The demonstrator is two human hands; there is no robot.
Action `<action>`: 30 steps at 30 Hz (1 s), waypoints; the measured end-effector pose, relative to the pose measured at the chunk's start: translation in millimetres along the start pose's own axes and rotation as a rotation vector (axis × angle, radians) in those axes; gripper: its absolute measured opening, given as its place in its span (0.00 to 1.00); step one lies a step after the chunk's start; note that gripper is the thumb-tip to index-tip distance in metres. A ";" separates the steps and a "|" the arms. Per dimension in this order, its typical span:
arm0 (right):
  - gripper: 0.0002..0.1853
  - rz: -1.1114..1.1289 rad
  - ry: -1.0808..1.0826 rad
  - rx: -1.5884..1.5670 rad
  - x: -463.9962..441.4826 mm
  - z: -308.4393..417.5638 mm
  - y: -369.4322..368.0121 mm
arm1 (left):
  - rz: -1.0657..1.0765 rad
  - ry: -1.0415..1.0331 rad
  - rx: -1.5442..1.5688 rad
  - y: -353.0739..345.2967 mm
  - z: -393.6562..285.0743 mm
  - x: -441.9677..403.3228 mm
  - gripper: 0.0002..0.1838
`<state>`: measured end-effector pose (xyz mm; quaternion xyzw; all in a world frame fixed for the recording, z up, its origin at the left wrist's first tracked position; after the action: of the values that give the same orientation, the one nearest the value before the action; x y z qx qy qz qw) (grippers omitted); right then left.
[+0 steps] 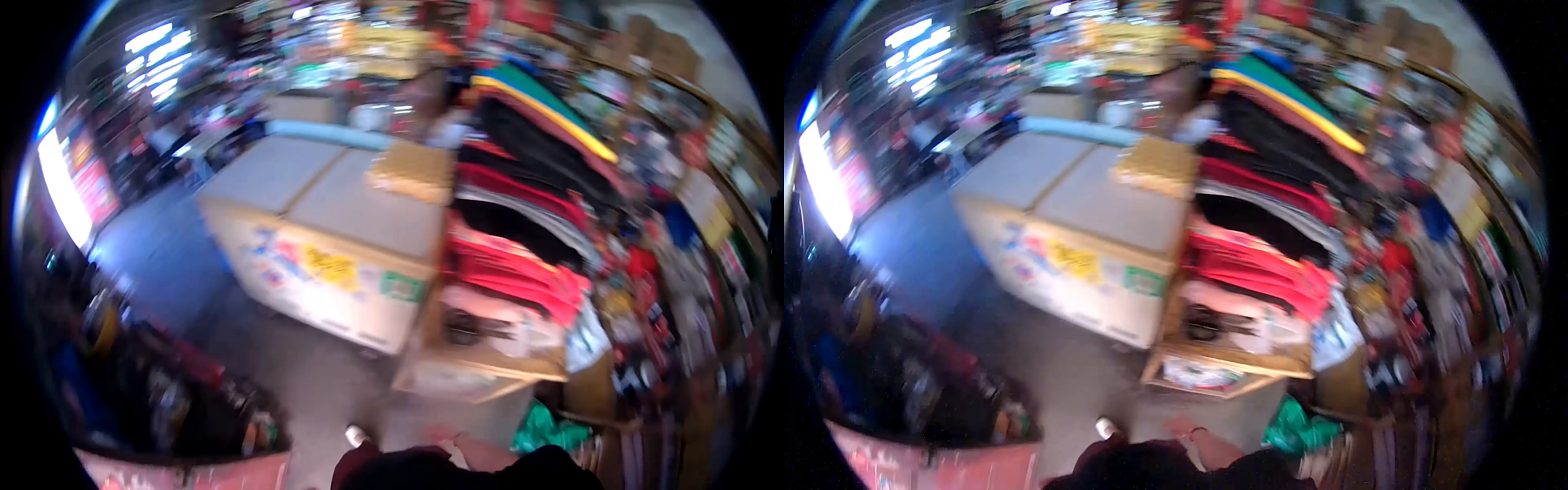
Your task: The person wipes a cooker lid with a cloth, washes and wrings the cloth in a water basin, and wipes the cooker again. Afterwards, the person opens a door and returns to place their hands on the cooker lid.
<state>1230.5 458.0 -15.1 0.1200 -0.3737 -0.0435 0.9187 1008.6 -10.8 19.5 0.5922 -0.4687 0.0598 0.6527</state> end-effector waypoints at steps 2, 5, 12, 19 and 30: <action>0.08 0.144 0.101 0.464 -73.0 17.3 -4.1 | -0.007 0.126 0.033 18.2 20.8 -11.8 0.20; 0.11 0.232 -0.076 -0.764 -108.7 109.7 24.6 | -0.199 0.519 1.546 92.1 36.0 -22.4 0.20; 0.12 0.099 0.161 0.270 -216.0 378.3 73.8 | -0.205 0.191 1.392 224.1 59.9 -159.7 0.15; 0.16 0.147 0.217 0.681 -445.8 405.9 100.7 | -0.273 0.630 1.871 236.8 137.1 -170.5 0.12; 0.10 0.392 0.215 0.398 -650.8 645.2 -6.8 | -0.681 0.566 1.036 309.4 254.8 -225.6 0.19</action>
<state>314.3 440.4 -10.4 0.2275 -0.2916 0.2217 0.9023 550.0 -24.3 51.6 0.9044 0.0220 0.2202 0.3647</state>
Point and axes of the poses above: each hand's wrist, its own x-axis away from the middle knuckle, its own y-axis out of the back of the hand, z = x × y, the point moved 8 cm from there along -x, towards the middle knuckle, and after that the axes turned 7 degrees about z, right-handed, at the moved point
